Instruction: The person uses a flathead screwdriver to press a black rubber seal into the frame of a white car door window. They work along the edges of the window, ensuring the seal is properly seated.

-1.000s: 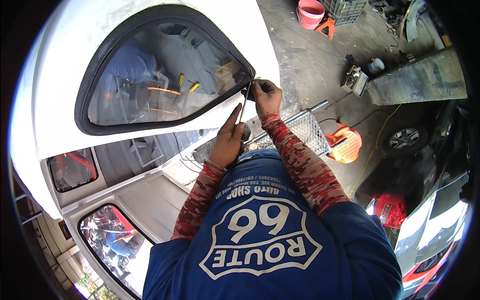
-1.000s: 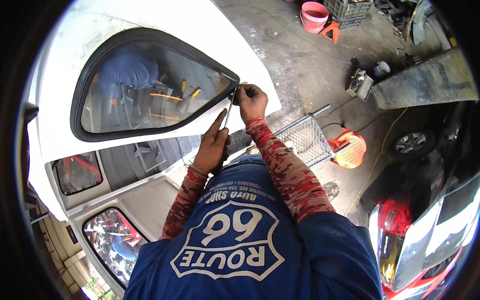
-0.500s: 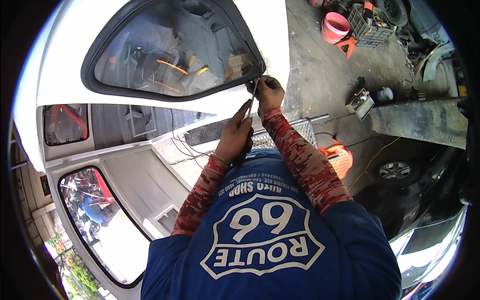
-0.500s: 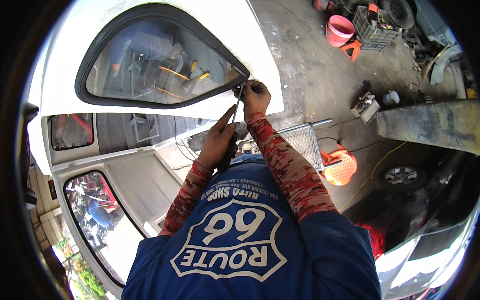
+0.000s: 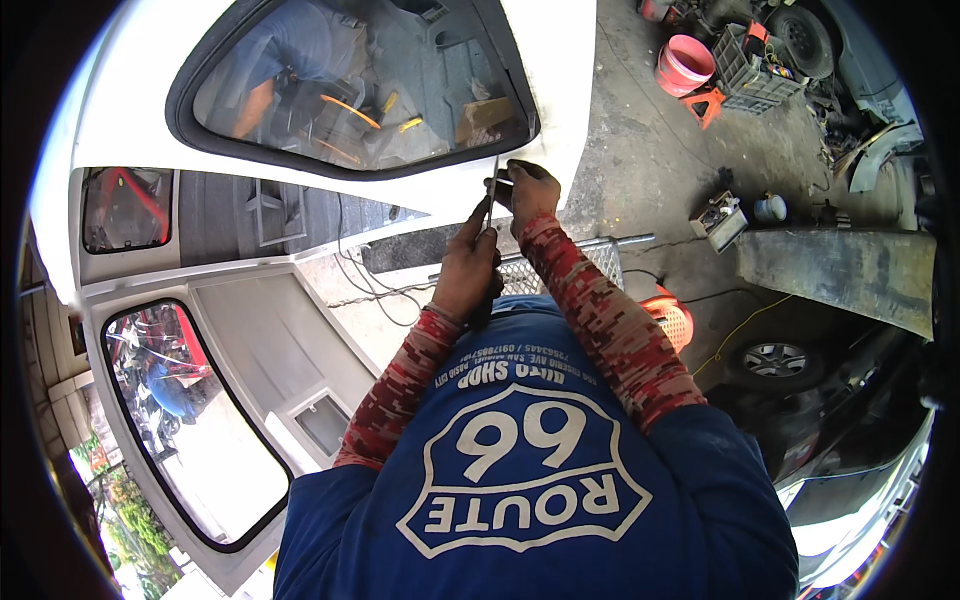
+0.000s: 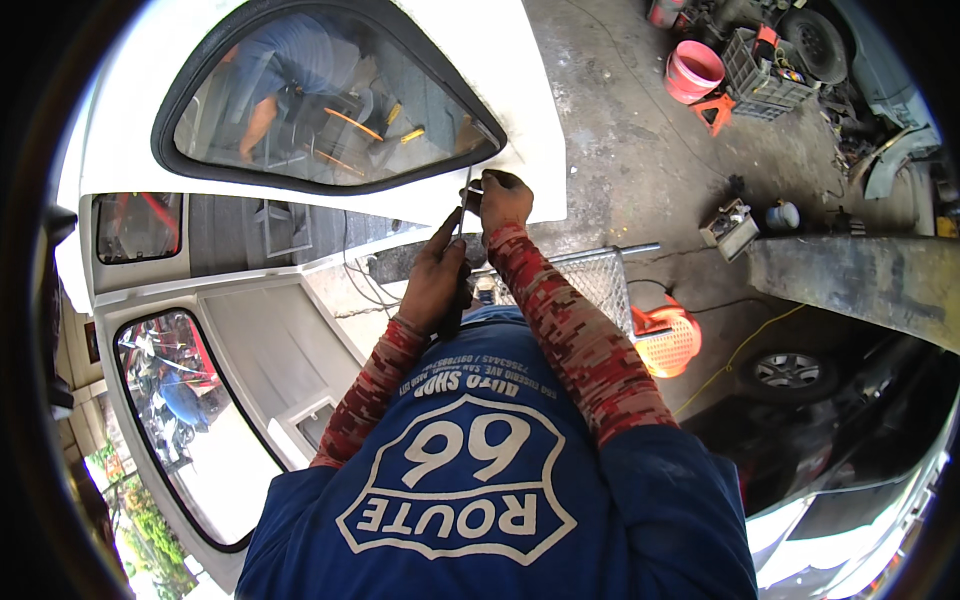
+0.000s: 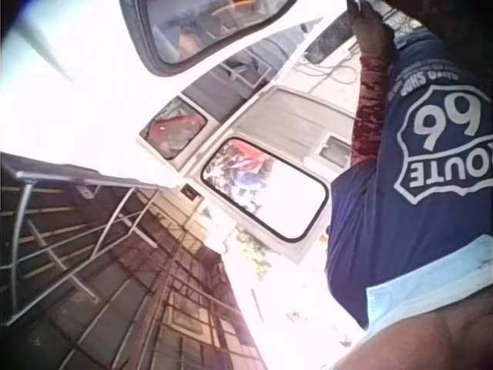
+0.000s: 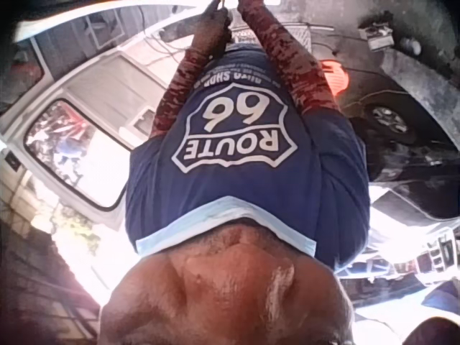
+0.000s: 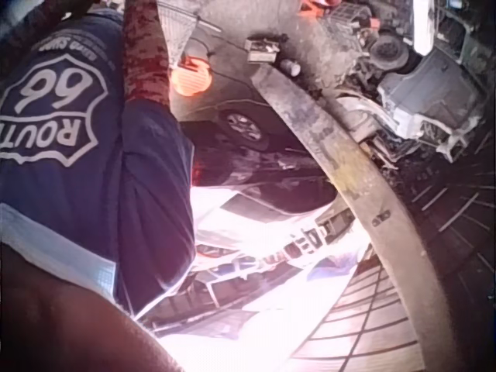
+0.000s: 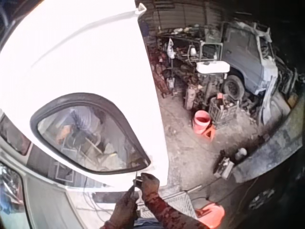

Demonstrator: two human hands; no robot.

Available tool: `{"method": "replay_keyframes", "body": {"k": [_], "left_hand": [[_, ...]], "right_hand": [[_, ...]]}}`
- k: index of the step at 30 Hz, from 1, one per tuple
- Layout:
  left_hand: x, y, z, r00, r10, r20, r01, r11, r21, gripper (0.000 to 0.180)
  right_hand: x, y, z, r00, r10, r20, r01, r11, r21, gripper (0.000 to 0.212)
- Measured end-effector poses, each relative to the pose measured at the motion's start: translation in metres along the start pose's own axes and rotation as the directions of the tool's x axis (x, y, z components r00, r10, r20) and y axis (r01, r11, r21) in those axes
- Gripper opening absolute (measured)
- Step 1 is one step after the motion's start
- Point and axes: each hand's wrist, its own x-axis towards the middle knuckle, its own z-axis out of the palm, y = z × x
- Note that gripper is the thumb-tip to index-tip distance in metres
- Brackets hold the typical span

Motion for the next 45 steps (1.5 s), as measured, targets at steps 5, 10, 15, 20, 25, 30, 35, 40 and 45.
{"method": "replay_keyframes", "body": {"k": [5, 10, 15, 20, 25, 30, 35, 40, 45], "left_hand": [[0.002, -0.008, -0.002, 1.000, 0.005, 0.023, -0.005, 1.000, -0.001, 0.057], [-0.009, -0.021, -0.002, 0.989, 0.125, 0.083, -0.116, 0.988, -0.101, 0.060], [-0.020, -0.025, -0.007, 0.989, 0.003, 0.148, 0.040, 0.957, -0.287, 0.059], [-0.021, -0.020, -0.006, 0.990, 0.028, 0.136, 0.017, 0.947, -0.320, 0.058], [-0.018, -0.020, -0.007, 0.984, 0.017, 0.178, 0.048, 0.935, -0.351, 0.057], [-0.015, -0.024, -0.005, 0.981, 0.038, 0.191, 0.043, 0.914, -0.404, 0.057], [-0.007, -0.029, 0.006, 0.988, 0.076, 0.136, -0.017, 0.922, -0.386, 0.056], [-0.009, -0.028, 0.005, 0.989, 0.041, 0.140, 0.021, 0.910, -0.414, 0.056], [-0.021, -0.020, -0.001, 0.967, 0.071, 0.245, 0.057, 0.876, -0.479, 0.054]], "right_hand": [[-0.018, 0.001, -0.011, 0.958, 0.148, 0.245, -0.137, 0.989, -0.063, 0.028], [-0.020, -0.001, -0.009, 0.967, 0.111, 0.228, -0.096, 0.993, -0.075, 0.027], [-0.027, -0.007, -0.005, 0.973, 0.109, 0.202, -0.095, 0.992, -0.078, 0.027], [-0.027, -0.010, 0.002, 0.982, 0.084, 0.167, -0.069, 0.993, -0.094, 0.026], [-0.025, -0.010, 0.003, 0.989, 0.051, 0.138, -0.039, 0.995, -0.088, 0.024], [-0.020, -0.010, 0.001, 0.989, 0.031, 0.143, -0.013, 0.992, -0.126, 0.025], [-0.011, -0.010, -0.002, 0.987, 0.039, 0.158, -0.018, 0.991, -0.135, 0.024], [-0.018, -0.022, -0.001, 0.984, 0.079, 0.157, -0.045, 0.976, -0.212, 0.025], [-0.032, -0.034, -0.006, 0.986, 0.025, 0.168, 0.014, 0.974, -0.226, 0.028]]}}
